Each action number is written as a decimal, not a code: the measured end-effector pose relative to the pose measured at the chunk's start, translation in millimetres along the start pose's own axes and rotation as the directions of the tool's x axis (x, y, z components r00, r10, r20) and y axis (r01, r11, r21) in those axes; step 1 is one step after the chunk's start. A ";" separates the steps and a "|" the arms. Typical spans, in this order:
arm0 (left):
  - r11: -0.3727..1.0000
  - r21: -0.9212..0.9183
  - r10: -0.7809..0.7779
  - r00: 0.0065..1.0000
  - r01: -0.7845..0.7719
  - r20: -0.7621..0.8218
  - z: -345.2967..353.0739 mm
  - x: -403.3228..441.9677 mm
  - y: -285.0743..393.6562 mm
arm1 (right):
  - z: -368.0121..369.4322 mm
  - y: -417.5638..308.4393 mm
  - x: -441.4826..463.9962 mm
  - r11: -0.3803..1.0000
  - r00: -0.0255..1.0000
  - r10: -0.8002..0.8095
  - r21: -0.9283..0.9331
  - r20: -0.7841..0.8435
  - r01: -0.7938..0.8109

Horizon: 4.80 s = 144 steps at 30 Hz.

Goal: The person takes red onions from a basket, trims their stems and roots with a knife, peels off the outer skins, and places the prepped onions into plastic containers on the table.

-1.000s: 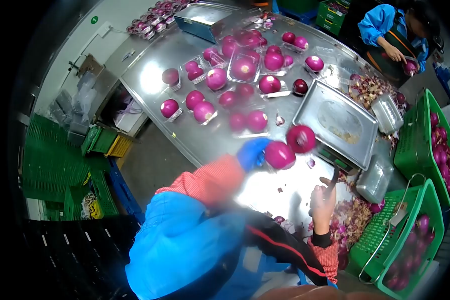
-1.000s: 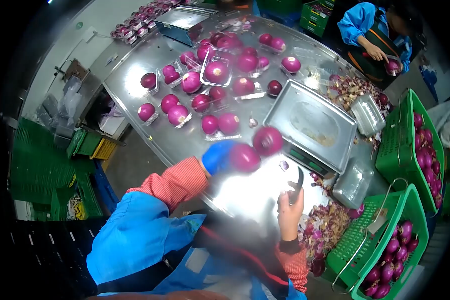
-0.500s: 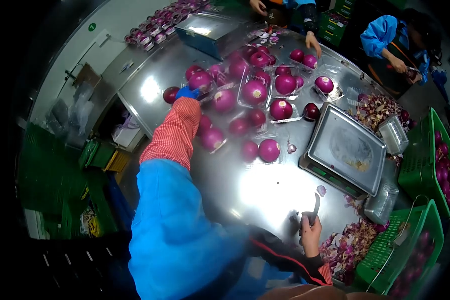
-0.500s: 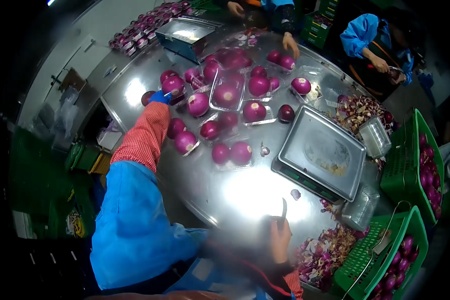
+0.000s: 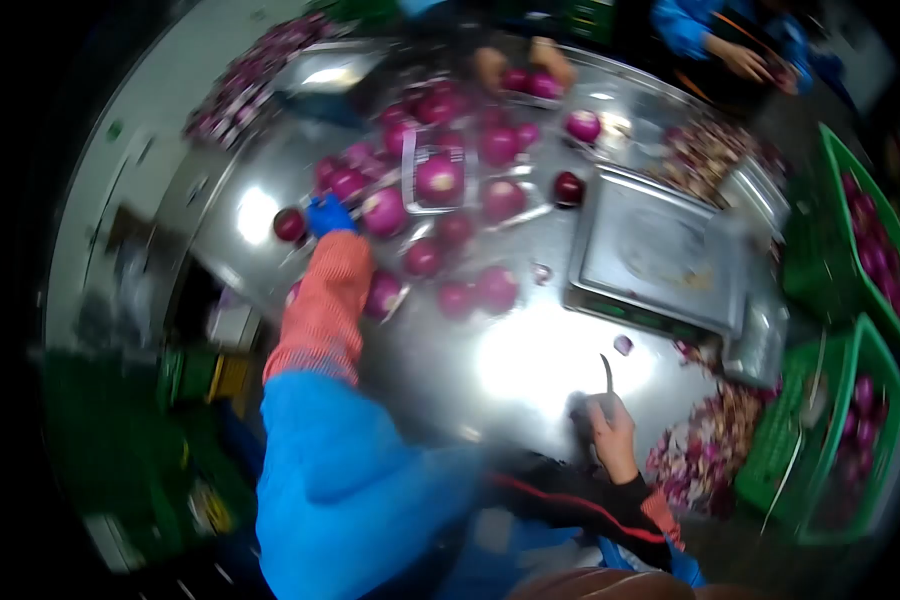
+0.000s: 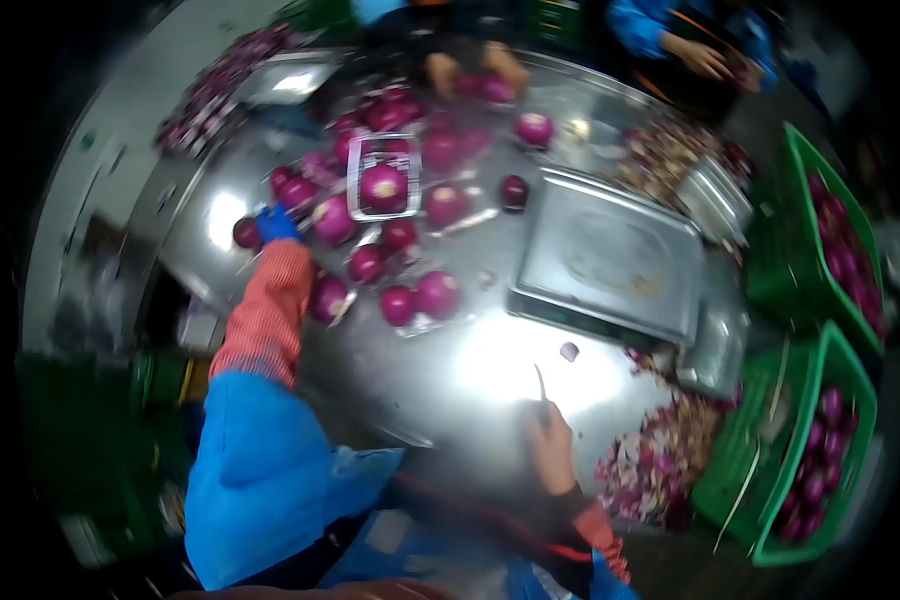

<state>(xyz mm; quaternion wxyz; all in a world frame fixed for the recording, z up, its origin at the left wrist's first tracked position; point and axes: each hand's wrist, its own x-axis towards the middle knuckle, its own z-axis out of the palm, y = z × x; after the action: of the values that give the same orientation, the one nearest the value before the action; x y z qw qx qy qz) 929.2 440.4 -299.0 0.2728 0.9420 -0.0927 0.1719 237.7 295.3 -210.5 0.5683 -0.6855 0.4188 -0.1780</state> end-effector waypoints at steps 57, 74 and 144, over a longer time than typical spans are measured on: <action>0.111 -0.658 0.931 -0.154 -0.745 0.332 -119.5 -579.3 577.5 | -132.6 72.1 -136.5 0.940 0.841 0.138 0.336 -0.522 0.055; 0.264 -0.800 0.949 -0.004 -0.539 0.316 -87.3 -607.9 586.0 | -136.6 71.0 -150.2 0.929 0.788 0.184 0.367 -0.588 0.057; 0.053 -0.996 0.794 -0.602 -0.077 0.089 -196.3 -977.1 840.8 | -251.7 155.7 -224.7 0.996 0.759 0.086 0.058 -0.646 -0.064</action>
<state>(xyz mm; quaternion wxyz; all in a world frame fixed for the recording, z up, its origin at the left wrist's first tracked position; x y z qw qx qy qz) -252.7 -74.7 -104.0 0.1923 0.3014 -0.8460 -0.3956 -133.0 310.7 -229.7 0.4067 -0.5553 0.6133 -0.3873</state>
